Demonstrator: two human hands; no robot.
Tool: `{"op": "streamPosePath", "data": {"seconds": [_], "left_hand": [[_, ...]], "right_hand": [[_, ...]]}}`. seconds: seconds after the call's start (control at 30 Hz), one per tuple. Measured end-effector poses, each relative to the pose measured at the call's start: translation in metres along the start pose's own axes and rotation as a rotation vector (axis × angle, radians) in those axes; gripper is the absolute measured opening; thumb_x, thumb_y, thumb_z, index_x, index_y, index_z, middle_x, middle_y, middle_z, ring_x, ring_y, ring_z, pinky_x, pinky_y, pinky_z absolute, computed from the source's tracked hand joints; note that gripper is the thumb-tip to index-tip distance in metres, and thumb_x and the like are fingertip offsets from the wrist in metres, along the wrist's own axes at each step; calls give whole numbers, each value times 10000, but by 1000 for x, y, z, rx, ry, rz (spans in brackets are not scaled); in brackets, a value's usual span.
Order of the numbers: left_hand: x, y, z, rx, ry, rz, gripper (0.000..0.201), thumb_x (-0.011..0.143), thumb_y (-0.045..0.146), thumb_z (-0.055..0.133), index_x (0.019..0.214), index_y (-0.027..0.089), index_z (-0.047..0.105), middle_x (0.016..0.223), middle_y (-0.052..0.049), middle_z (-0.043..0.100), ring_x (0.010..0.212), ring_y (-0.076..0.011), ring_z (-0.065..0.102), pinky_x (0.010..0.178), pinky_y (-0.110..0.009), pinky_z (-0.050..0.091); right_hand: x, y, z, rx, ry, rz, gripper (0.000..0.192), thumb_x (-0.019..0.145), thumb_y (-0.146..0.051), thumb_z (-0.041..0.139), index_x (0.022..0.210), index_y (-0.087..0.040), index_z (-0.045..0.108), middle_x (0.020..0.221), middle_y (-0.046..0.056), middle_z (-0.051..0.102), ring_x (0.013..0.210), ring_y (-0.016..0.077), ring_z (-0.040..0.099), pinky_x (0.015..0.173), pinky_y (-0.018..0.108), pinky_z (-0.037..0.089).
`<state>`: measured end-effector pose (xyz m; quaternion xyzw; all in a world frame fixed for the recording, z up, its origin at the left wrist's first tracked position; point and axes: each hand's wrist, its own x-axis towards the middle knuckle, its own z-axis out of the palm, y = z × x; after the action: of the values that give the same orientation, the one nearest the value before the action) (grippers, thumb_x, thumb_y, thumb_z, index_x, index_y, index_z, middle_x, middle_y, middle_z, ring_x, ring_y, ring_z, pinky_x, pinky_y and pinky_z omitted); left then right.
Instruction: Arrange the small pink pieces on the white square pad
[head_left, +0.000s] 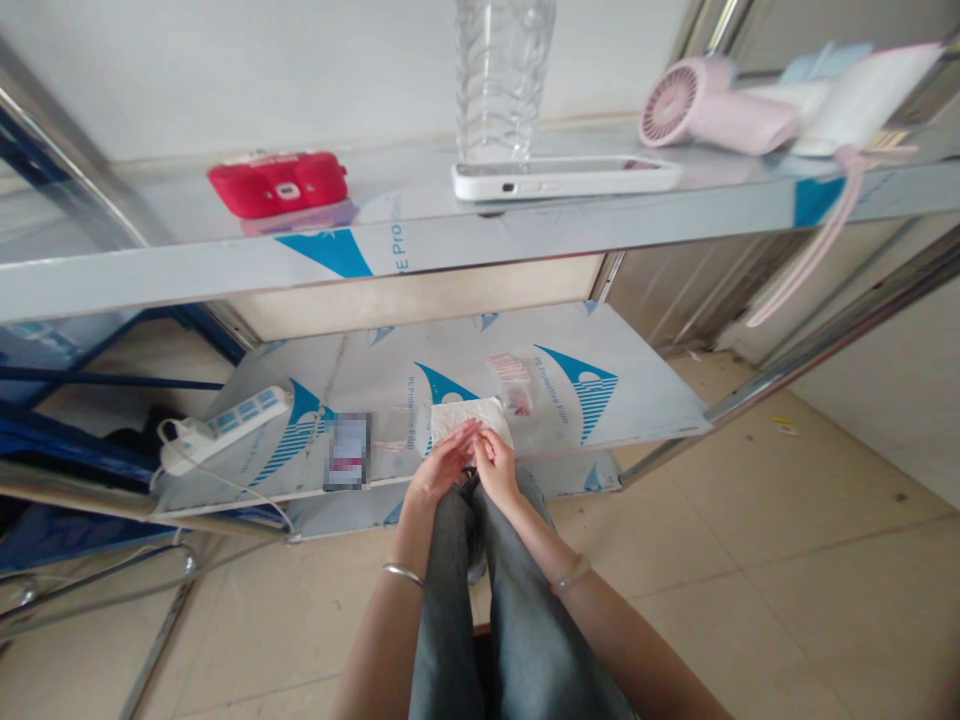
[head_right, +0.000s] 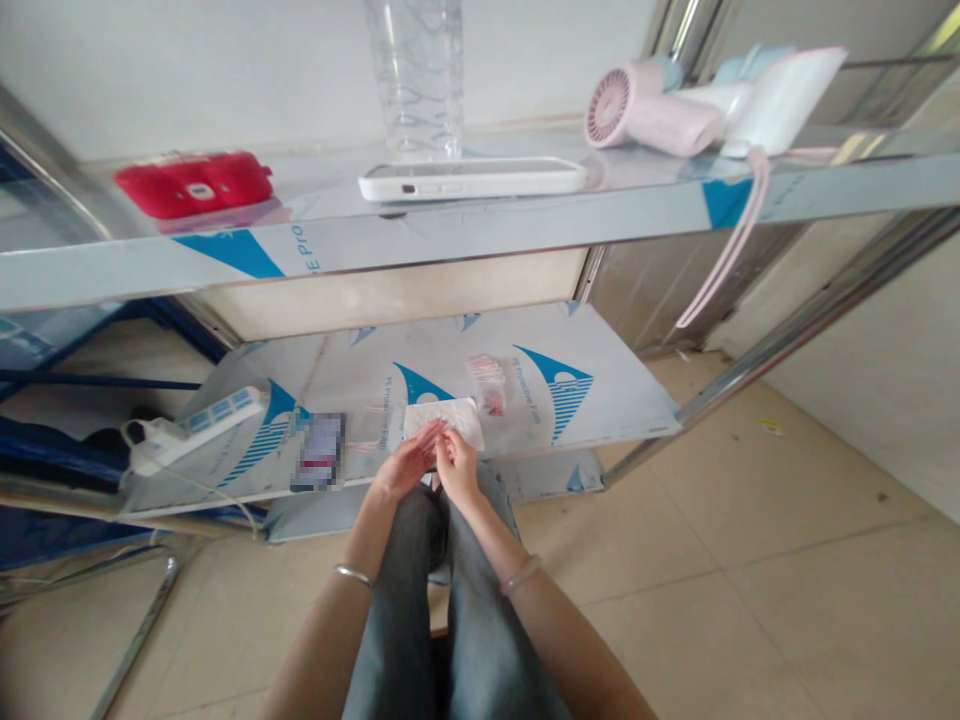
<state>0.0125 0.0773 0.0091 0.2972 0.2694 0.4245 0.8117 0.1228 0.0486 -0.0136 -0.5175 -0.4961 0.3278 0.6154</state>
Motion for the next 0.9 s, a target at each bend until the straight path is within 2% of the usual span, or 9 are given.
{"op": "streamPosePath", "data": {"seconds": [0.13,0.2,0.27,0.33,0.47,0.6,0.77,0.9], "left_hand": [[1,-2,-2,-26,36,-14,186,750,198,665,923,139,700,940,-65,695,806,-155,635,731,-244,482],[1,-2,-3,-43,23,-31,110,732,209,690,814,137,675,777,-38,669,703,-134,620,638,-217,476],[1,-2,-2,-45,3,-42,138,703,224,726,757,141,629,694,-12,622,640,-112,596,563,-186,451],[0,0,-1,-32,-9,-53,221,656,235,769,729,142,582,627,16,568,554,-75,543,477,-151,393],[-1,3,2,51,-23,-94,350,598,259,814,656,139,490,477,81,419,377,-6,333,346,-122,175],[-1,3,6,125,-44,-113,392,584,338,811,629,145,473,427,86,402,338,-4,281,336,-136,118],[1,1,4,169,-71,-111,313,640,342,743,644,141,503,446,61,452,353,-17,332,344,-141,141],[3,0,2,203,-64,-123,304,648,354,714,612,138,503,463,42,478,377,-22,364,354,-140,181]], "right_hand": [[-2,-5,-1,7,-40,-20,233,874,-420,481,816,-208,557,603,-8,551,513,137,519,476,232,385],[-2,-7,-1,-36,-61,-53,241,876,-400,477,744,-207,537,573,-16,530,503,129,504,478,226,372],[-2,-8,-1,-84,-74,-81,260,873,-377,477,679,-206,505,543,-26,497,491,120,480,474,220,353],[-1,-7,-1,-85,-57,-75,258,873,-360,468,667,-205,488,537,-32,477,485,115,461,471,216,343],[0,-2,0,-21,-47,-11,230,871,-334,437,683,-206,473,523,-41,450,461,110,430,454,213,336],[1,-2,-1,-32,-57,-23,253,858,-328,438,635,-209,441,526,-36,455,474,110,426,470,216,333],[0,-2,-2,-20,-74,0,301,895,-370,409,644,-207,445,543,-27,494,515,117,476,531,217,375],[-2,1,-2,-49,-41,-2,346,916,-428,393,659,-203,446,563,-25,493,542,115,488,554,213,380]]}}
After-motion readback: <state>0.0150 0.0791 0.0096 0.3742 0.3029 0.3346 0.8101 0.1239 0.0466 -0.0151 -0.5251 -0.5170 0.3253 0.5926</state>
